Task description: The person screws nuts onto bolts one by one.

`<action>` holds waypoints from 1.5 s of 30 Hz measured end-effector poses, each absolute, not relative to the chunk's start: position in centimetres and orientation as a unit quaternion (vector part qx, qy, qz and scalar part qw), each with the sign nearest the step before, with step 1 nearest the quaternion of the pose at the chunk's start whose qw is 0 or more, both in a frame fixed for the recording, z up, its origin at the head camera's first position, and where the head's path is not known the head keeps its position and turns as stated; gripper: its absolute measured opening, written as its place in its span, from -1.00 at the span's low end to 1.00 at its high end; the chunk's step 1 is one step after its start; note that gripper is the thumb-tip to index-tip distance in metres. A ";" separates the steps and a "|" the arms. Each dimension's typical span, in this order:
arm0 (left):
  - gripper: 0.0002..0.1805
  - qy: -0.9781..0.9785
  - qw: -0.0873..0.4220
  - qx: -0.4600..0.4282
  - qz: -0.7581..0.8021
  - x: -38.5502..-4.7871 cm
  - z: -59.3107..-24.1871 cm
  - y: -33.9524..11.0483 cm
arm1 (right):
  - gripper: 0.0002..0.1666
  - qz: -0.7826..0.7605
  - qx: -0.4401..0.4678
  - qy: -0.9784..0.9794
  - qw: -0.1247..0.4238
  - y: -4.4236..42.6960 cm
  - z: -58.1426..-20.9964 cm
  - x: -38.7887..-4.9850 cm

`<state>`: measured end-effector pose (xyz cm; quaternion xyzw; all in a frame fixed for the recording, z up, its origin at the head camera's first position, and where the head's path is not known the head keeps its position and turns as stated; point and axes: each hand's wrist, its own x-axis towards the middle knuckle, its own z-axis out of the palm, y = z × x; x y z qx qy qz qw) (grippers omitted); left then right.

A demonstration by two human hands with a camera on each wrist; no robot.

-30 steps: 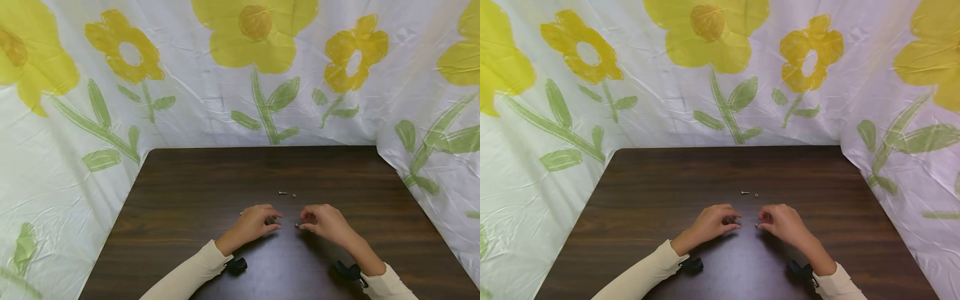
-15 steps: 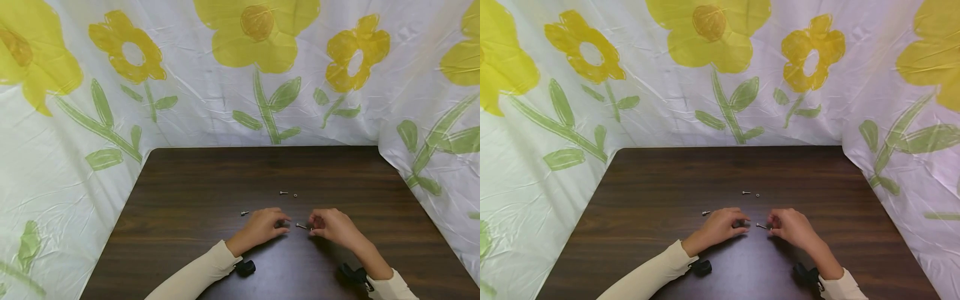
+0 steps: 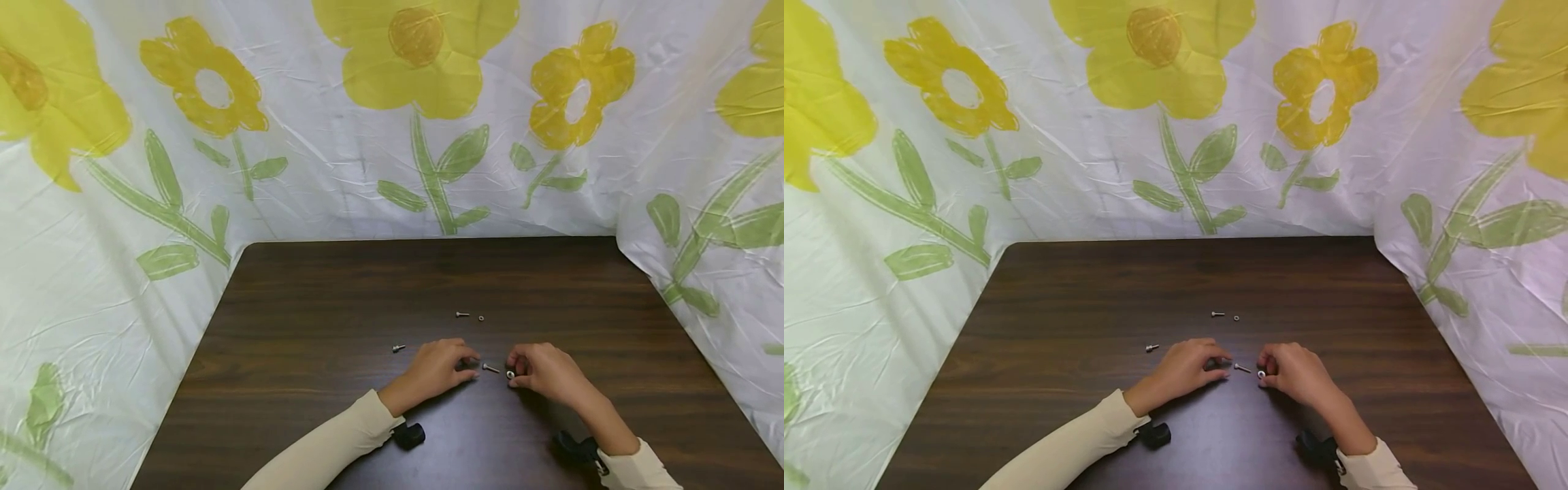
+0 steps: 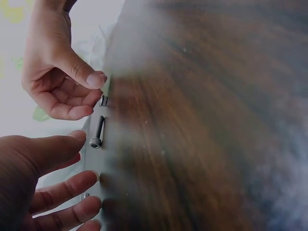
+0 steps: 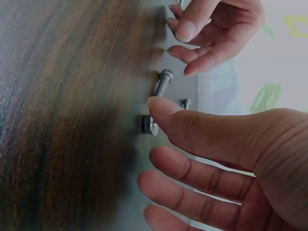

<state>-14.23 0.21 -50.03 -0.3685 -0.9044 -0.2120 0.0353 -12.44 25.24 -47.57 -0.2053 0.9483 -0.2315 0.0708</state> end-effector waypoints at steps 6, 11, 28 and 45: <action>-0.69 -0.907 0.030 -0.364 -0.209 -14.4 -50.3 0.7 | -0.71 -0.227 -0.191 0.952 0.073 25.3 -47.9 -12.6; -0.69 -0.907 0.030 -0.366 -0.206 -14.6 -50.5 1.0 | -0.74 -0.224 -0.190 0.953 0.070 25.4 -48.2 -12.6; -0.70 -0.912 0.032 -0.362 -0.191 -15.0 -51.0 1.9 | -0.77 -0.231 -0.207 0.947 0.080 25.4 -48.6 -12.8; -0.71 -0.916 0.039 -0.362 -0.167 -15.0 -50.9 2.4 | -0.71 -0.229 -0.233 0.943 0.062 25.1 -48.7 -12.7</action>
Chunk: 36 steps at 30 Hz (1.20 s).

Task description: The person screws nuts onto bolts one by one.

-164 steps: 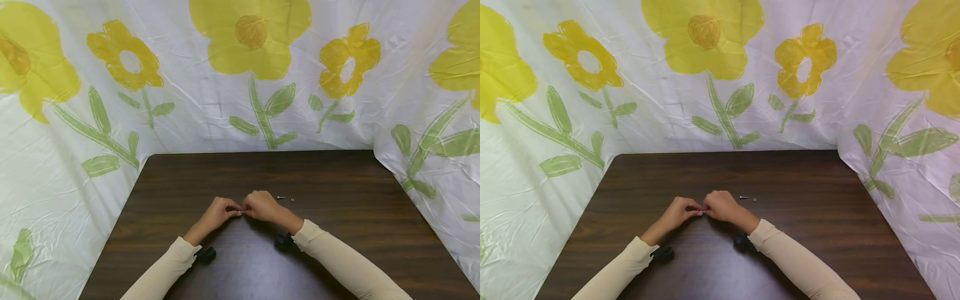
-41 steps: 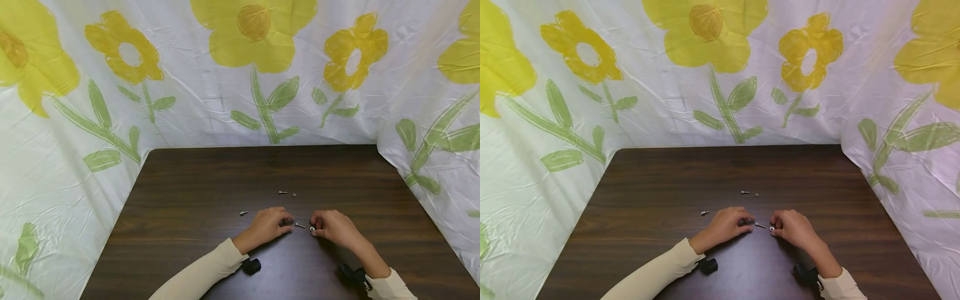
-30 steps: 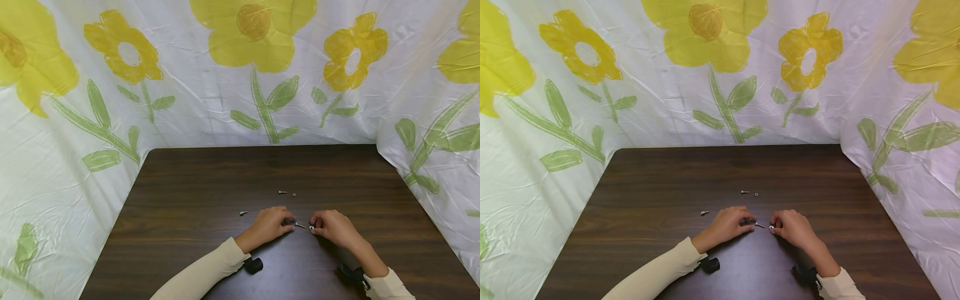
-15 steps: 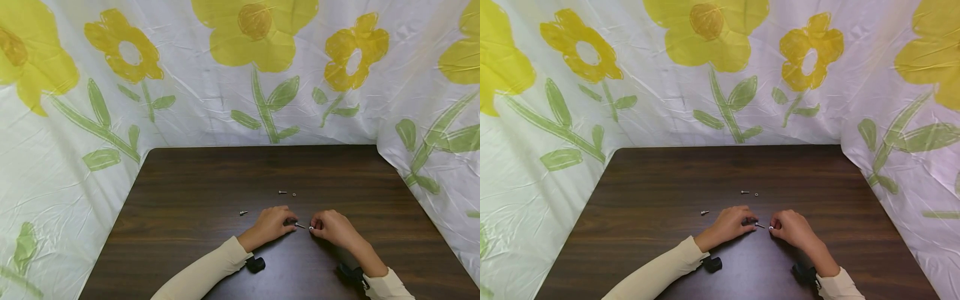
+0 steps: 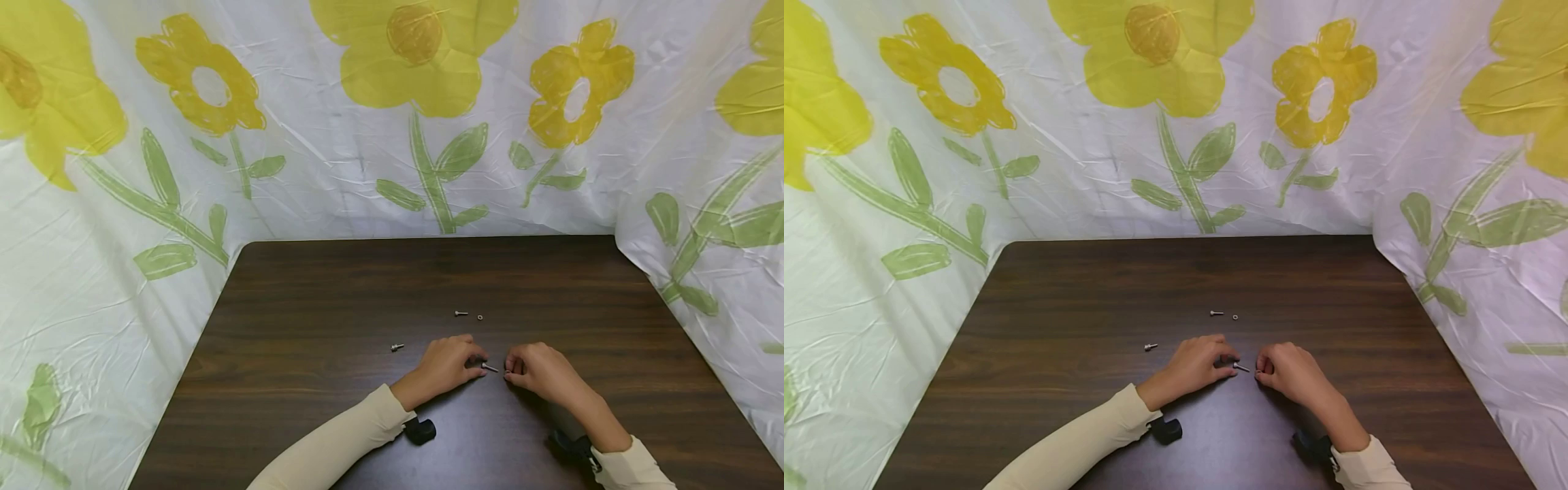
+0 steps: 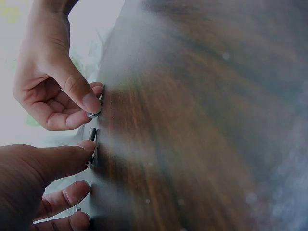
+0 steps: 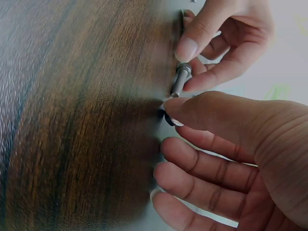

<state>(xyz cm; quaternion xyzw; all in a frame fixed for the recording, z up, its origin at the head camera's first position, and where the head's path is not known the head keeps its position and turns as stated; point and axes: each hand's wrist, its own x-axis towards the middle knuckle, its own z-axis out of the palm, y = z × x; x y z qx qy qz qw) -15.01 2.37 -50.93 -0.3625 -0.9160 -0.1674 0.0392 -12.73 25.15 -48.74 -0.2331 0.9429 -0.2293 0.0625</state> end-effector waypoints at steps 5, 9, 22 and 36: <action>-0.73 -0.916 0.035 -0.361 -0.172 -15.0 -51.0 2.5 | -0.68 -0.247 -0.242 0.936 0.065 25.3 -49.0 -12.8; -0.75 -0.914 0.037 -0.362 -0.180 -14.9 -51.1 2.5 | -0.69 -0.260 -0.253 0.930 0.063 25.4 -49.2 -12.8; -0.80 -0.912 0.042 -0.365 -0.179 -15.0 -51.4 2.6 | -0.84 -0.287 -0.266 0.918 0.060 25.7 -49.2 -12.9; -0.92 -0.905 0.046 -0.369 -0.206 -15.2 -51.2 2.2 | -0.87 -0.348 -0.244 0.903 0.056 26.0 -49.2 -13.2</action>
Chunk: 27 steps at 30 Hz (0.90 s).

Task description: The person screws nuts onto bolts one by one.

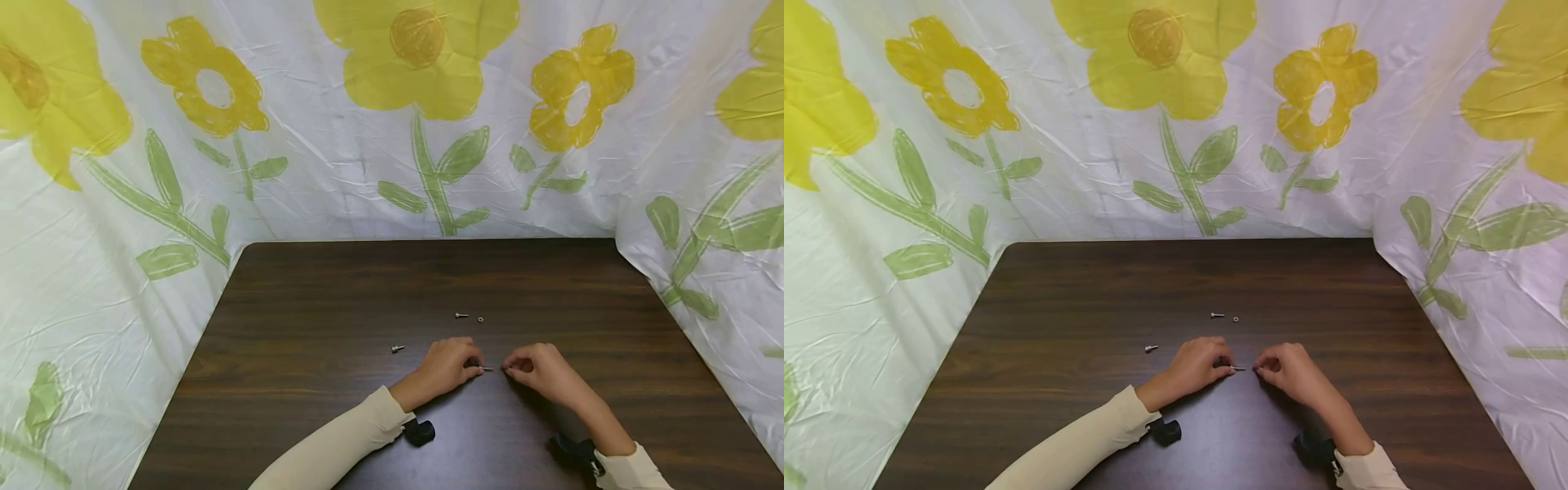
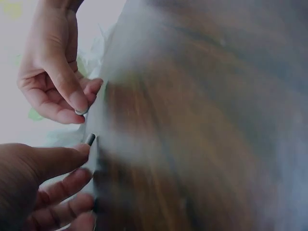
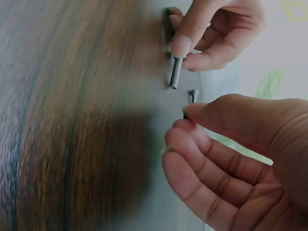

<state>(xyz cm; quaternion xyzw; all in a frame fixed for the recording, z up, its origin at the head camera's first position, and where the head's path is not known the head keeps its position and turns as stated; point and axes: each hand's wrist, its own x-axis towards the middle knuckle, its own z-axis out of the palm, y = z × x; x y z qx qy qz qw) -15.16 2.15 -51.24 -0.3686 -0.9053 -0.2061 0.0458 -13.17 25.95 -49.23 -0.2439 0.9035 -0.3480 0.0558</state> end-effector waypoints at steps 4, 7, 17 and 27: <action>-0.95 -0.892 0.029 -0.362 -0.269 -15.3 -51.0 1.6 | -0.91 -0.380 -0.220 0.896 0.060 25.8 -49.2 -13.1; -0.96 -0.877 0.019 -0.348 -0.330 -15.4 -50.8 1.0 | -0.92 -0.405 -0.199 0.890 0.059 25.5 -49.2 -13.2; -0.95 -0.799 0.076 -0.320 -0.503 -15.2 -49.4 -0.9 | -0.87 -0.509 -0.162 0.844 0.040 22.9 -47.4 -13.7; -0.93 -0.749 0.134 -0.308 -0.570 -15.0 -48.3 -2.0 | -0.75 -0.593 -0.157 0.789 0.050 21.0 -45.4 -14.3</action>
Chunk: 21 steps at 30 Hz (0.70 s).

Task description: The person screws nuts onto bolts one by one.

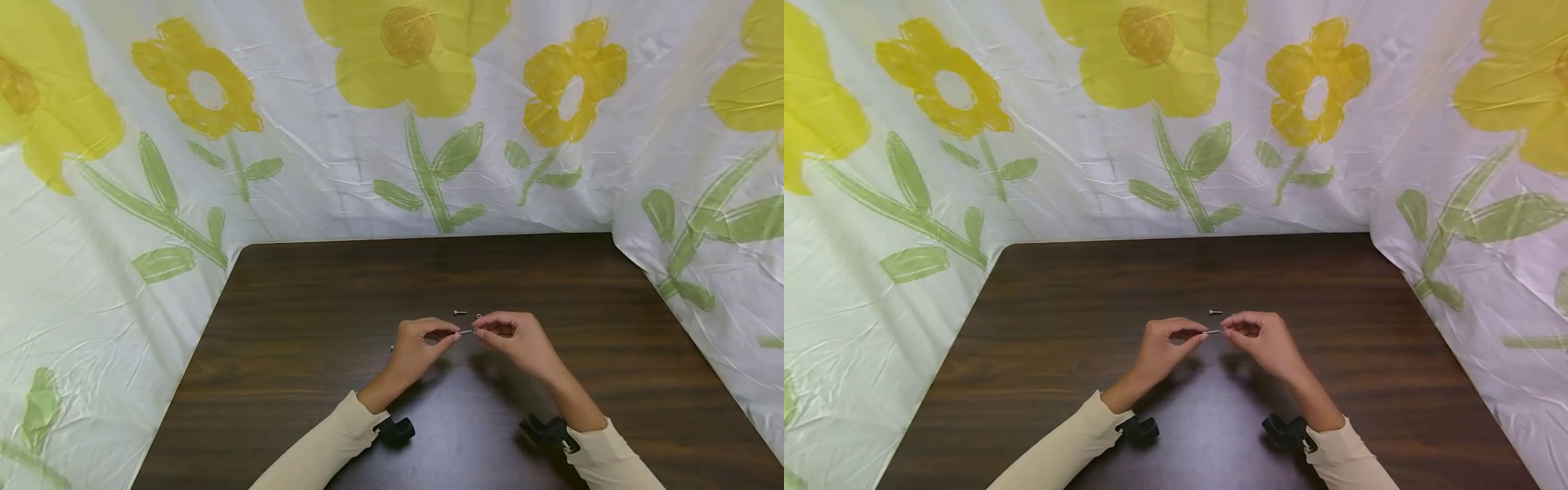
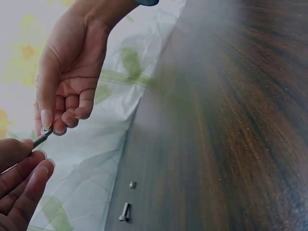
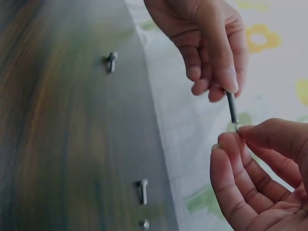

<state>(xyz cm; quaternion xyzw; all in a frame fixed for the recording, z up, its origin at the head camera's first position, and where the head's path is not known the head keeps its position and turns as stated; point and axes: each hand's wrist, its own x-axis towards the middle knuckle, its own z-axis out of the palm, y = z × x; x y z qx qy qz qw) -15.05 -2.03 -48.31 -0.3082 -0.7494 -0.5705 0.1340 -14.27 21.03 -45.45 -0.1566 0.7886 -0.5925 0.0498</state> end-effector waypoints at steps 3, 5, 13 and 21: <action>-0.93 -0.743 0.150 -0.308 -0.575 -15.0 -48.1 -2.2 | -0.76 -0.591 -0.165 0.789 0.044 20.6 -45.2 -14.5; -0.93 -0.738 0.155 -0.308 -0.579 -15.0 -48.0 -2.3 | -0.76 -0.587 -0.166 0.791 0.039 20.3 -45.0 -14.6; -0.92 -0.735 0.185 -0.304 -0.577 -15.0 -47.5 -2.5 | -0.73 -0.603 -0.169 0.779 0.040 19.3 -44.3 -14.7; -0.91 -0.723 0.203 -0.291 -0.593 -14.5 -46.1 -2.5 | -0.77 -0.608 -0.177 0.773 0.035 18.9 -44.5 -14.9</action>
